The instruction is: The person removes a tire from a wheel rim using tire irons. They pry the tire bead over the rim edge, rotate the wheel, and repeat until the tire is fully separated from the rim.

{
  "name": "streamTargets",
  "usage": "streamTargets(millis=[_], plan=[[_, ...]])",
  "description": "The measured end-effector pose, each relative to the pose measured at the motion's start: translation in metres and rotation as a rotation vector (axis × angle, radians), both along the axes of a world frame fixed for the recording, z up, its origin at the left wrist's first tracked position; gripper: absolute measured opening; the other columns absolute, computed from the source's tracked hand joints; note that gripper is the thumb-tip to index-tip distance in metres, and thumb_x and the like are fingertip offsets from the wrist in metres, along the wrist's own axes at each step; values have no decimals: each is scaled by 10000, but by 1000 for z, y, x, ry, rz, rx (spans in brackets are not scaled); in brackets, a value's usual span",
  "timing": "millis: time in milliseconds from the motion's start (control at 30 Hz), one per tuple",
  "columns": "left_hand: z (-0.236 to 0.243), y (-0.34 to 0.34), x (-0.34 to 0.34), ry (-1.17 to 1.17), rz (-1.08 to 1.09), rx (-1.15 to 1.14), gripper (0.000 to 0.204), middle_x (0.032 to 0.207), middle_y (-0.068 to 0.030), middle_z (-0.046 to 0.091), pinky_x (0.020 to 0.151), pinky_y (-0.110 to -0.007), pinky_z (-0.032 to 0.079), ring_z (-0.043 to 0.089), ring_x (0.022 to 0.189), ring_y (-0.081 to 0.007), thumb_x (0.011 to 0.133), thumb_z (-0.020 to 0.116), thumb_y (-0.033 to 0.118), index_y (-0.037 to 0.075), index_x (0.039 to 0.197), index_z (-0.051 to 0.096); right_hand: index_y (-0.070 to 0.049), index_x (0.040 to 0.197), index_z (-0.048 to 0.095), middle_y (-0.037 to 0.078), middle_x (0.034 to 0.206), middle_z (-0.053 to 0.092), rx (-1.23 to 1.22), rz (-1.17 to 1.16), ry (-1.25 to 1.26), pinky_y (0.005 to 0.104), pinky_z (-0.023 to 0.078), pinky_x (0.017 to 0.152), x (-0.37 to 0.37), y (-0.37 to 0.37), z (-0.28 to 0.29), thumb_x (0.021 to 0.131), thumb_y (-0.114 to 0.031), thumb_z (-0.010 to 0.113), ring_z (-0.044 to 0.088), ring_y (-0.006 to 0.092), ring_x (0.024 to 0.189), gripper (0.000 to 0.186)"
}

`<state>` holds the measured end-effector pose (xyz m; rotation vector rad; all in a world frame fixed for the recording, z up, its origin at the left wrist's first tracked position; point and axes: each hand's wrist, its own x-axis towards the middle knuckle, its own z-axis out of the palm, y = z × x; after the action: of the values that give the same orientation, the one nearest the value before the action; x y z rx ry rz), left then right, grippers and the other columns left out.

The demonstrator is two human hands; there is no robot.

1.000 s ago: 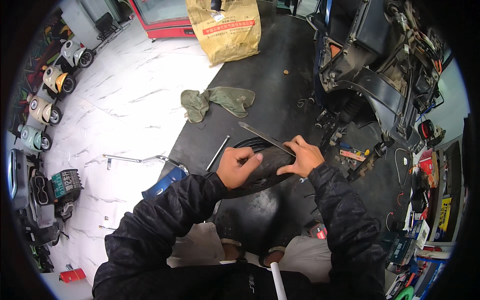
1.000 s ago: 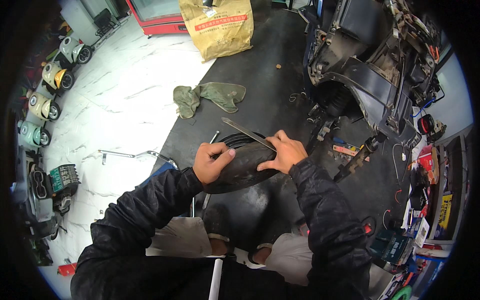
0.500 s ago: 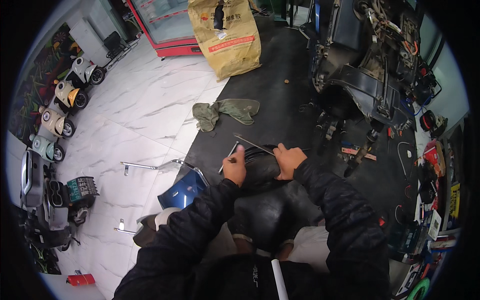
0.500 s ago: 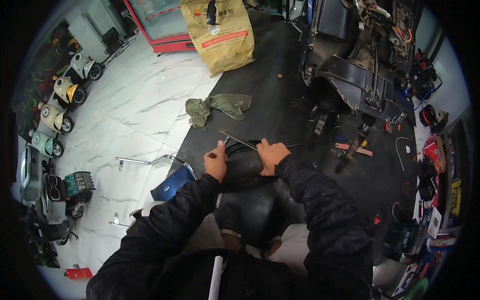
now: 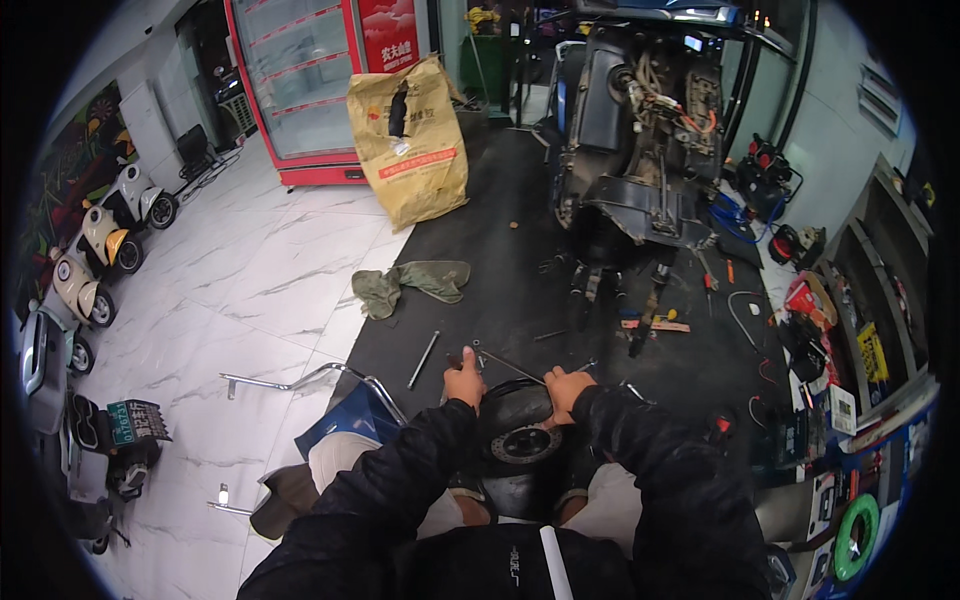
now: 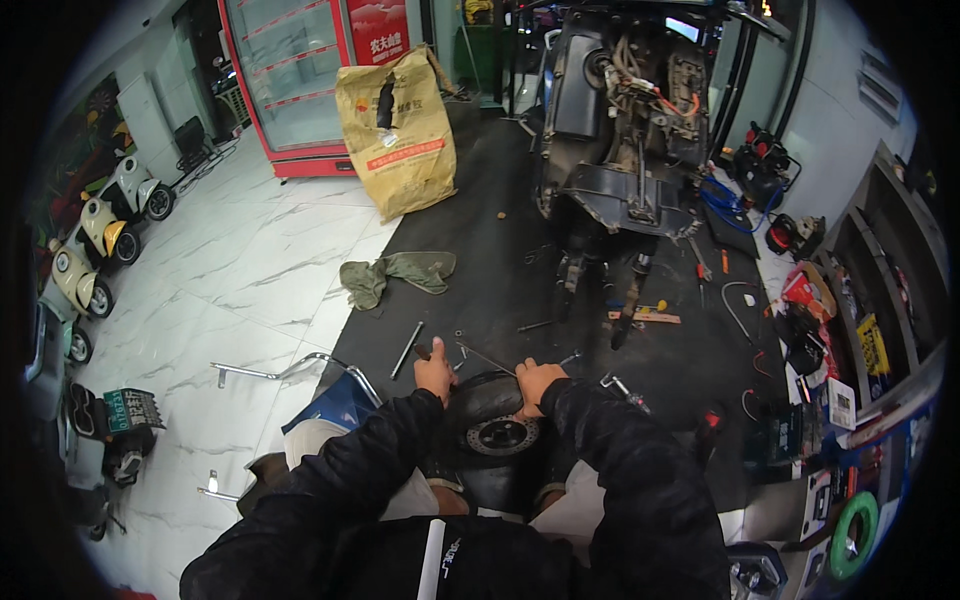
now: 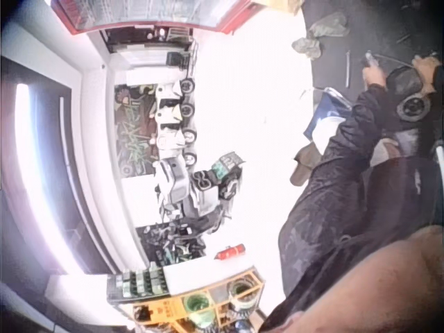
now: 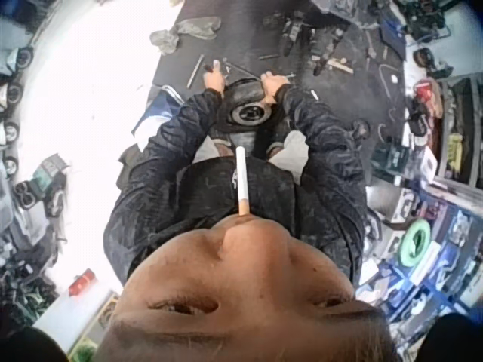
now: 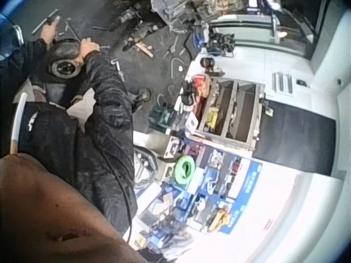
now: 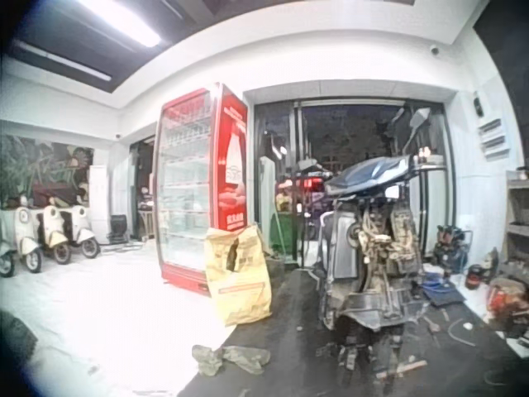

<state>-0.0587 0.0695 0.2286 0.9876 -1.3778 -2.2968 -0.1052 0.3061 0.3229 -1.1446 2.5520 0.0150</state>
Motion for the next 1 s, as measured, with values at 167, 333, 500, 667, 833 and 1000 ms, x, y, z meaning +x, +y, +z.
streamTargets(millis=[167,333,500,667,833,1000], plan=[[12,22,4,54,-4,-42,553,569,12,387,463,-362,365,375,438,-155,1085,653,457,128,696,438,34,1281,620,236,1271,642,-83,-140,45,504,576,982,34,30,-4,644,-574,967,703,436,1139,946],[19,46,17,157,-45,43,546,588,-1,453,455,-347,390,445,461,-150,1083,657,449,90,703,498,50,1337,599,251,1283,636,-64,-172,67,513,579,982,36,57,-10,638,-668,931,697,437,1150,1056],[36,57,23,236,23,6,562,575,24,331,480,-369,364,347,449,-150,1074,686,434,145,695,387,42,1288,602,247,1241,636,-122,-173,86,513,587,954,31,70,-22,633,-665,935,703,447,1108,1020],[50,48,15,192,-13,20,571,570,23,341,490,-358,356,338,458,-135,1082,673,429,150,673,389,40,1303,578,220,1228,617,-127,-200,32,512,593,916,31,70,-19,646,-593,952,716,443,1038,986],[55,42,28,245,-192,-43,586,617,7,423,580,-353,438,450,560,-143,1096,622,477,117,668,445,25,1297,586,206,1197,613,-139,-222,-8,519,589,901,22,64,-10,658,-536,965,717,442,1031,931],[94,15,78,386,-560,255,596,1108,-176,678,1014,-405,501,631,1100,-288,1119,529,534,-9,918,665,7,1339,570,195,1205,603,-149,-204,-29,514,600,866,14,65,-6,638,-479,990,731,445,969,951]])
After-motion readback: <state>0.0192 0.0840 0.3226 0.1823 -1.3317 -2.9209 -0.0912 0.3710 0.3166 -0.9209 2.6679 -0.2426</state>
